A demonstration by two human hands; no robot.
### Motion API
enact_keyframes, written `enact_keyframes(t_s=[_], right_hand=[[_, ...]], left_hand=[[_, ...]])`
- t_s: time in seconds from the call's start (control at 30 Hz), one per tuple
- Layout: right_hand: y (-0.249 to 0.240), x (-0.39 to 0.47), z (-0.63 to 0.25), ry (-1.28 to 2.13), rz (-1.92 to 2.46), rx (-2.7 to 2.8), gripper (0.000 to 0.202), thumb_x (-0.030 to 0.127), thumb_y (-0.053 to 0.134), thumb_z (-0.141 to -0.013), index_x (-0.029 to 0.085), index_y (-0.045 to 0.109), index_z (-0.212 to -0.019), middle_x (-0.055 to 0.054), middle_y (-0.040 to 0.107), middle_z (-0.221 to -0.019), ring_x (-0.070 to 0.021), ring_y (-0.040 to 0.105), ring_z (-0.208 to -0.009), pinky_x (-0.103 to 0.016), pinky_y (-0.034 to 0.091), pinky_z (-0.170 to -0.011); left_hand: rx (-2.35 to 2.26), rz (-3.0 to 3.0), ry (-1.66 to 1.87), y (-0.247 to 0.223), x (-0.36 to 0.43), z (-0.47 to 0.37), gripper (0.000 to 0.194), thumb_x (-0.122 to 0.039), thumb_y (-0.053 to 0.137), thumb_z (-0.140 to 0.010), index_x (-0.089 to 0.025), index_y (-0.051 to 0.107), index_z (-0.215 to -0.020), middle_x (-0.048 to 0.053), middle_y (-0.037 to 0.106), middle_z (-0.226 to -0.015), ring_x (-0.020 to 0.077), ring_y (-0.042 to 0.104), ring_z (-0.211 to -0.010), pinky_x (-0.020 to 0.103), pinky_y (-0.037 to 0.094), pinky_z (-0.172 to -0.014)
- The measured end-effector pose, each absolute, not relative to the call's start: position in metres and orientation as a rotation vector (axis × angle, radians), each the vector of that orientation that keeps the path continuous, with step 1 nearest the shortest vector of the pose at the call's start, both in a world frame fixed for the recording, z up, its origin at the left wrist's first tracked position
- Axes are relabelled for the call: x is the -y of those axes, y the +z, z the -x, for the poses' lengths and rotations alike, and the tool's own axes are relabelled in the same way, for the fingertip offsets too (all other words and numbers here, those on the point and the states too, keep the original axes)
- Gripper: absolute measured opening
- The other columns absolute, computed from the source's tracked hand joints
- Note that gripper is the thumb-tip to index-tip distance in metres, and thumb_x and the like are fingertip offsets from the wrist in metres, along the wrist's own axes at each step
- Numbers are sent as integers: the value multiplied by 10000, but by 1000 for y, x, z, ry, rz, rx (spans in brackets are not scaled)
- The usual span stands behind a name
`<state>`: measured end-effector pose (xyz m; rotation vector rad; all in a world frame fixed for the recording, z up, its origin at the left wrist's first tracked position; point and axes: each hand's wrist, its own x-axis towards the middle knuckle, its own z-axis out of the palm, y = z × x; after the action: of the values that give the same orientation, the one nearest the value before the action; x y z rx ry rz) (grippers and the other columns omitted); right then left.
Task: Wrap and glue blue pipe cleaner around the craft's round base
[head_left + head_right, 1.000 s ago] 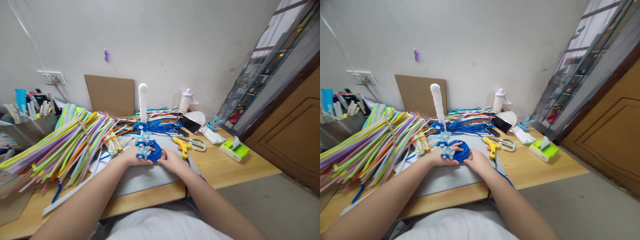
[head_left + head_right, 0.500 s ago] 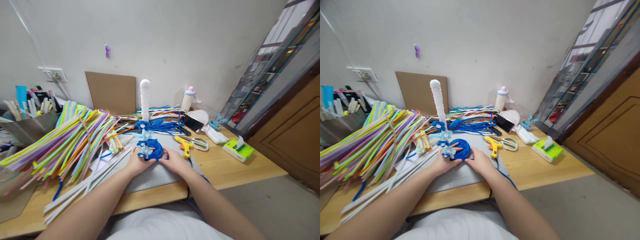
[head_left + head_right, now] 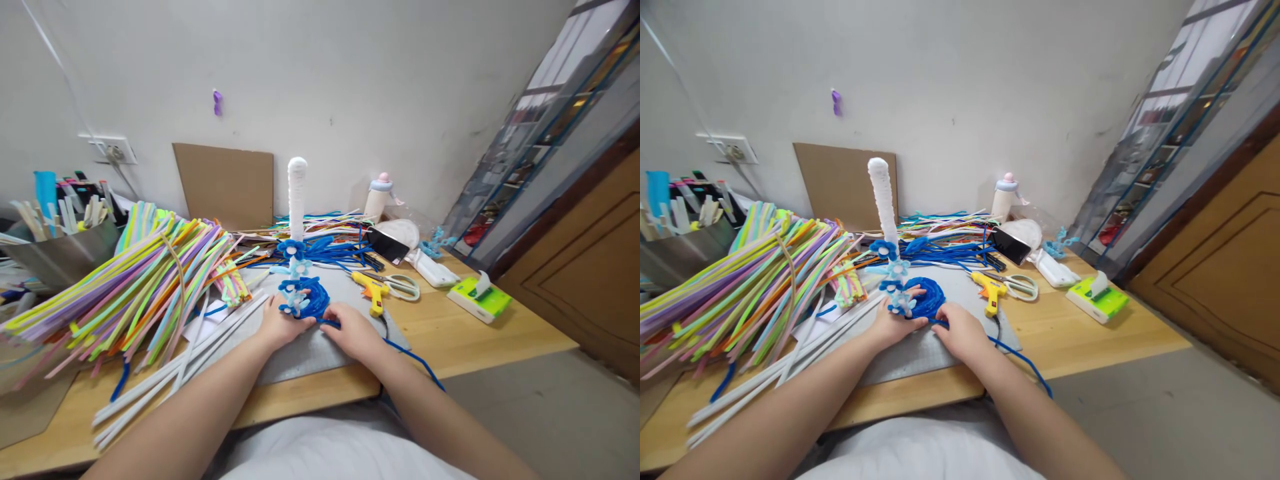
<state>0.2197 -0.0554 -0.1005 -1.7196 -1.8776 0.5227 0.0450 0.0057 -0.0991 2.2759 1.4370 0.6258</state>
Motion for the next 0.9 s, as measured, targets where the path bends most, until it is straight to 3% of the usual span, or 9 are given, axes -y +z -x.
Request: enact_keyframes(t_s=[0.17,0.33,0.5,0.9], right_hand=[[-97,51,-215,516,1700,1882,23,202,592,-773,206,613,-780,-11,645,-829,-160,560,-782,-256,379,-694],[-99,46,-218,548,1727,1809,51,236,600,-771,210,640,-753,-8,671,-816,-162,581,-779,-251,393,-682],[-101,44,-217,532,1805,1734,79,284,603,-768,217,643,-752,-7,684,-797,-168,588,-740,-258,394,-651],[-94,53,-216,521,1723,1878,61,235,600,-770,217,622,-825,-14,663,-860,-164,581,-806,-251,400,-705]], left_hand=[[-1449,-2285,628,-101,-6,-45,622,-465,733,-627,-360,551,-1212,-22,553,-1305,244,474,-1224,435,258,-1099],[-1440,-2283,643,-102,-6,-44,617,-473,725,-634,-365,544,-1214,-17,538,-1321,247,457,-1242,450,246,-1100],[-1438,-2285,672,-103,-6,-44,591,-475,726,-628,-365,559,-1184,-20,538,-1319,244,465,-1231,449,255,-1094],[-1461,-2287,613,-98,-4,-44,601,-482,711,-640,-349,542,-1201,-19,553,-1306,227,450,-1250,431,234,-1106]])
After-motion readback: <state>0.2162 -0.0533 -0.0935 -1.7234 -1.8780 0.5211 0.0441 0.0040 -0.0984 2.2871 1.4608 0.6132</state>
